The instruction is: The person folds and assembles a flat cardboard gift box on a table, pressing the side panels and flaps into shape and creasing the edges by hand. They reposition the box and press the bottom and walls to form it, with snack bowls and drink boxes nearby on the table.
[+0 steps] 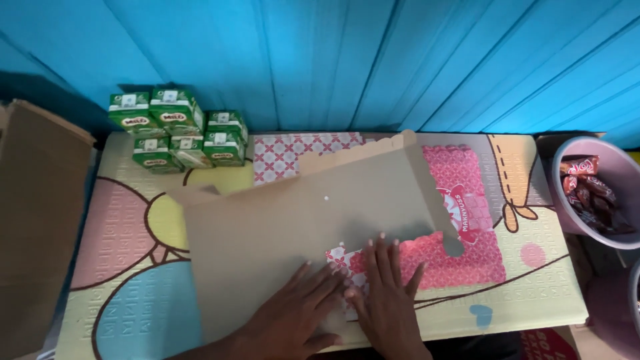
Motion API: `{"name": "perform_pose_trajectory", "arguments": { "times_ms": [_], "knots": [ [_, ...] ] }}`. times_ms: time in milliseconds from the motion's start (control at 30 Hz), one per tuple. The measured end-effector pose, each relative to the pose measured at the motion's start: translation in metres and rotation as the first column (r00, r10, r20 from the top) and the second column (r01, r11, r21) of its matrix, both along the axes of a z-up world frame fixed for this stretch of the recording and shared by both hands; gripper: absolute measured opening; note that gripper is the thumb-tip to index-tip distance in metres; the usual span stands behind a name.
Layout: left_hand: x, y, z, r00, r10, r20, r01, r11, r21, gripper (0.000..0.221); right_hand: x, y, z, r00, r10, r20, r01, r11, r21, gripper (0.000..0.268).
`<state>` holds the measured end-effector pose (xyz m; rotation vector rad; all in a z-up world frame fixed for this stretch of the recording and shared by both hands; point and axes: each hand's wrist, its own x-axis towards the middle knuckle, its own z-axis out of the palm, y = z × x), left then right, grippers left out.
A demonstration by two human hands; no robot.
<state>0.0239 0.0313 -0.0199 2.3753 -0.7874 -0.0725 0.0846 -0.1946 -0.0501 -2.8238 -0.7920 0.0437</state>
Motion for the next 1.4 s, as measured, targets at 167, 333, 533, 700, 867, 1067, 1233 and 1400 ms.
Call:
{"name": "perform_pose_trajectory", "arguments": {
  "times_ms": [167,333,533,700,867,1067,1233,1400],
  "knots": [
    [-0.003,0.004,-0.002,0.997,-0.068,-0.032,0.068,0.998,0.000,0.077,0.000,0.007,0.004,0.996,0.077,-0.040,-0.079,0.995,-0.054,0.078],
    [-0.015,0.000,-0.016,0.993,-0.051,0.111,0.042,0.996,0.082,0.086,0.010,-0.006,-0.003,0.998,0.050,0.041,-0.044,0.991,-0.126,0.084],
    [-0.026,-0.004,-0.027,0.970,-0.019,0.241,-0.031,0.979,0.201,0.089,0.017,-0.033,0.003,0.999,-0.025,0.037,0.028,0.997,-0.074,0.084],
    [-0.025,-0.005,-0.022,0.990,-0.011,0.137,-0.003,0.995,0.098,0.083,0.028,-0.062,0.003,0.994,-0.100,0.033,0.103,0.990,-0.097,0.083],
    [-0.020,-0.012,0.002,0.997,-0.008,0.082,0.000,0.996,0.092,0.080,0.044,-0.083,0.013,0.967,-0.230,-0.109,0.226,0.973,-0.049,0.077],
    [-0.019,-0.026,0.011,0.996,-0.008,0.090,-0.001,0.995,0.104,0.074,0.025,-0.102,0.038,0.994,-0.111,0.013,0.103,0.953,0.285,0.069],
    [-0.018,-0.028,0.004,0.993,0.038,0.111,-0.047,0.995,0.085,0.064,-0.013,-0.117,0.040,0.967,-0.225,0.118,0.115,0.802,0.586,0.026],
    [-0.011,-0.028,0.009,0.981,0.101,0.166,-0.115,0.990,0.076,0.059,-0.038,-0.106,0.033,0.936,-0.343,-0.075,0.290,0.637,0.714,0.027]
  ]
}}
